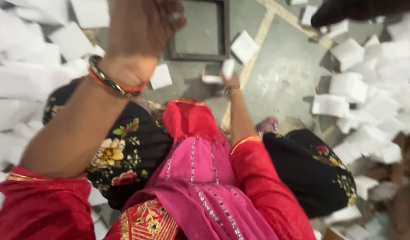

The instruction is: The person sits on the floor surrounded by white foam sheets and repeatedly picks up stacks of them. They separate the sheets by hand, pulling them apart and dropping them onto the floor. The person continues this process of picking up, separating, and dropping the foam sheets throughout the video.

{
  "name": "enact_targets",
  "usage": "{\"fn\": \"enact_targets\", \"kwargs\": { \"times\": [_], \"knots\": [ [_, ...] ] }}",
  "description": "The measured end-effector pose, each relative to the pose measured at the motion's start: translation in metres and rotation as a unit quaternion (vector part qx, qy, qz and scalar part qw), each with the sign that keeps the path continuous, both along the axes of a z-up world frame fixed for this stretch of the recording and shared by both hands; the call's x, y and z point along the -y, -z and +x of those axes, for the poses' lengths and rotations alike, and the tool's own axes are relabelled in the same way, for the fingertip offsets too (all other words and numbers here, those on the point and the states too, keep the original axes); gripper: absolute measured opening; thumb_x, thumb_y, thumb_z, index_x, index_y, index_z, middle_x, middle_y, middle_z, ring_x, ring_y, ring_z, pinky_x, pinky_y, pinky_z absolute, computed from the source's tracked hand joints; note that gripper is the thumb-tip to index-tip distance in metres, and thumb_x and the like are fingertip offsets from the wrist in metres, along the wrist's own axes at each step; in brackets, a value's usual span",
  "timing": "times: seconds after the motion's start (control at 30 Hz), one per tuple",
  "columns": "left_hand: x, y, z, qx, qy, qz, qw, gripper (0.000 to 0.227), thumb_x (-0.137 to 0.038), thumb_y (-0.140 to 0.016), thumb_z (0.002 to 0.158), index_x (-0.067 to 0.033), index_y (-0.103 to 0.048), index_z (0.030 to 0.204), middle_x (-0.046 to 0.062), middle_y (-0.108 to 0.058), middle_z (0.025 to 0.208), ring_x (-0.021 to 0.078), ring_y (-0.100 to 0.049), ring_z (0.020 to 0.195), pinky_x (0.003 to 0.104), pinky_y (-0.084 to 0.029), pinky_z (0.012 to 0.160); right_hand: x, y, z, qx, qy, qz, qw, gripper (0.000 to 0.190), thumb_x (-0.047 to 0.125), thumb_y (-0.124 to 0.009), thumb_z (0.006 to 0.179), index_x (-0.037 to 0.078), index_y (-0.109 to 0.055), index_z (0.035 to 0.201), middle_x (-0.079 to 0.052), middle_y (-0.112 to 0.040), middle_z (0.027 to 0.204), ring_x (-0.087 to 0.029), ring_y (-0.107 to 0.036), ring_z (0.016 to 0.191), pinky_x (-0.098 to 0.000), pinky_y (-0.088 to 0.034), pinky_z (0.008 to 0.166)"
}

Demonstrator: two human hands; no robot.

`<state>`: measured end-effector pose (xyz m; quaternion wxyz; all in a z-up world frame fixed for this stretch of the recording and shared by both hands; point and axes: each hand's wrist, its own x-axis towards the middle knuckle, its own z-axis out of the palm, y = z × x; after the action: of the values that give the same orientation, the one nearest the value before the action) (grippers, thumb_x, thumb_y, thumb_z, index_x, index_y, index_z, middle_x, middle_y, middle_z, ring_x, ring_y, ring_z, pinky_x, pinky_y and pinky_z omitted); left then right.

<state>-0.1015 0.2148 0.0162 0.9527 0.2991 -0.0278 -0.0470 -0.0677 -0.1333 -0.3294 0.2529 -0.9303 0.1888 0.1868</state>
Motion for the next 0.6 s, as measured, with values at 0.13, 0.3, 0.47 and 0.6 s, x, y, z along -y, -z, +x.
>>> {"fn": "enact_targets", "kwargs": {
  "times": [0.13, 0.3, 0.47, 0.6],
  "knots": [
    [-0.003, -0.019, -0.009, -0.070, 0.012, 0.053, 0.996, 0.024, -0.035, -0.055, 0.112, -0.0120, -0.062, 0.114, -0.001, -0.066, 0.105, 0.0155, -0.064, 0.101, 0.039, -0.051, 0.100, -0.014, 0.021, -0.060, 0.116, 0.190, 0.251, 0.942, 0.064, 0.040, -0.085, 0.074, 0.000, -0.067, 0.121, -0.016, -0.076, 0.113, -0.027, -0.073, 0.099, -0.0418, -0.058, 0.086],
    [0.005, -0.041, -0.010, -0.117, 0.026, 0.045, 0.992, 0.021, -0.034, -0.057, 0.111, -0.0137, -0.063, 0.116, -0.003, -0.064, 0.098, 0.0134, -0.063, 0.096, 0.035, -0.050, 0.095, 0.055, 0.005, -0.046, 0.079, 0.336, 0.522, 0.780, 0.086, 0.060, -0.073, 0.084, 0.008, -0.049, 0.147, -0.006, -0.060, 0.138, -0.018, -0.061, 0.114, -0.0330, -0.055, 0.086],
    [0.023, -0.049, -0.014, -0.158, 0.042, 0.041, 0.986, 0.019, -0.031, -0.056, 0.108, -0.0140, -0.064, 0.112, -0.005, -0.065, 0.097, 0.0115, -0.063, 0.092, 0.034, -0.051, 0.091, 0.080, 0.000, 0.088, 0.131, 0.463, 0.525, 0.702, 0.098, 0.067, -0.067, 0.083, 0.002, -0.039, 0.150, -0.015, -0.052, 0.141, -0.029, -0.060, 0.127, -0.0366, -0.057, 0.087],
    [0.030, -0.047, -0.013, -0.148, 0.022, 0.034, 0.988, 0.018, -0.028, -0.058, 0.110, -0.0112, -0.064, 0.111, -0.003, -0.065, 0.098, 0.0099, -0.063, 0.094, 0.032, -0.052, 0.090, 0.072, -0.004, 0.136, 0.140, 0.079, 0.266, 0.951, 0.095, 0.054, -0.080, 0.076, -0.007, -0.048, 0.142, -0.020, -0.063, 0.131, -0.030, -0.065, 0.117, -0.0367, -0.058, 0.087]
  ]
}}
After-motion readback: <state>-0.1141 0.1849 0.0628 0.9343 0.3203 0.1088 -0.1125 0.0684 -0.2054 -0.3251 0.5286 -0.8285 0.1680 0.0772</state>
